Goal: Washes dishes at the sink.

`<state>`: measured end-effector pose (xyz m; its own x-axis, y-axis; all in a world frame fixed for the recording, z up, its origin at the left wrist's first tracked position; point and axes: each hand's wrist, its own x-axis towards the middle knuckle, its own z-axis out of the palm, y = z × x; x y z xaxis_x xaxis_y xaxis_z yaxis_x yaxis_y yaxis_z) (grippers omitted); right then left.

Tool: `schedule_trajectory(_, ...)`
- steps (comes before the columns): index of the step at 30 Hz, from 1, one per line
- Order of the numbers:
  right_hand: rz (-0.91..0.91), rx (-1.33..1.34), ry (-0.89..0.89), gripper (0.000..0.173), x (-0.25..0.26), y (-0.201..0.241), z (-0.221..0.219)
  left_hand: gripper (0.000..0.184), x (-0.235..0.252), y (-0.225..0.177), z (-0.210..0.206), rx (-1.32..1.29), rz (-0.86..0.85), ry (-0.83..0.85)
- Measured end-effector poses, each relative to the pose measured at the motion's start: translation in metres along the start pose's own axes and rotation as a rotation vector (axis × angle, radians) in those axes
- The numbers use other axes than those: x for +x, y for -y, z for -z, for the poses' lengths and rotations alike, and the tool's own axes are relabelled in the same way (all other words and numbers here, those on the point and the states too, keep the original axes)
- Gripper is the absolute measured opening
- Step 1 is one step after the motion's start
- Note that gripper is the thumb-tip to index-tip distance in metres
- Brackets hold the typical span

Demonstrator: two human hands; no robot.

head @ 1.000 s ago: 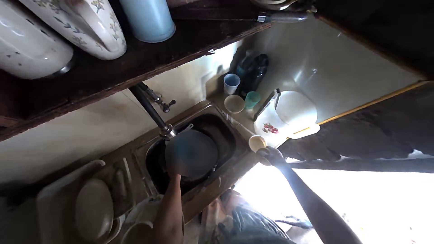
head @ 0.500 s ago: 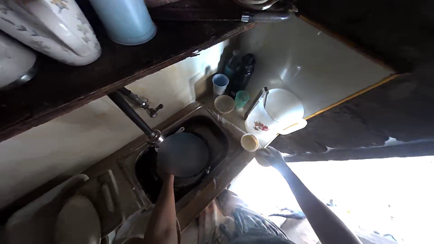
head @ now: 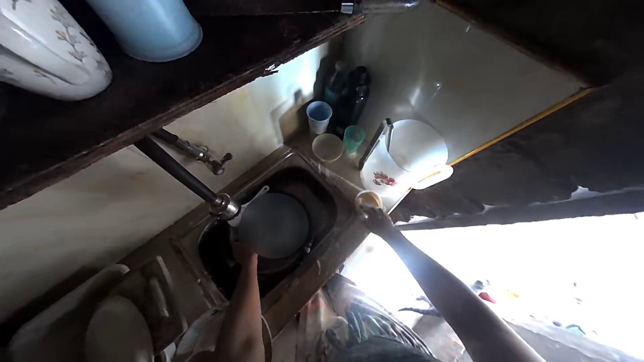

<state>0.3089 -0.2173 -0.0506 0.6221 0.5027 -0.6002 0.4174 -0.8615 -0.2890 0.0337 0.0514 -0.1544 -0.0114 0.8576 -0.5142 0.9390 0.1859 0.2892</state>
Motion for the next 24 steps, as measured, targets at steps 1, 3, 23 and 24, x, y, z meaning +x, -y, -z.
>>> schedule_trajectory(1,-0.004,-0.04,0.025,0.047,0.001,0.005,-0.002,0.068,0.0,0.0,0.001,-0.008,0.023,0.019)
schedule_trajectory(3,-0.034,-0.055,0.045,0.045,0.005,0.008,0.0,0.071,-0.001,0.002,0.002,-0.061,0.049,0.045)
schedule_trajectory(23,0.008,-0.053,0.077,0.052,0.015,-0.006,0.027,0.055,-0.083,-0.035,0.117,0.125,-0.274,-0.069)
schedule_trajectory(24,0.023,-0.032,0.04,0.049,0.014,-0.005,0.03,0.055,-0.09,-0.031,0.122,0.112,-0.326,-0.153)
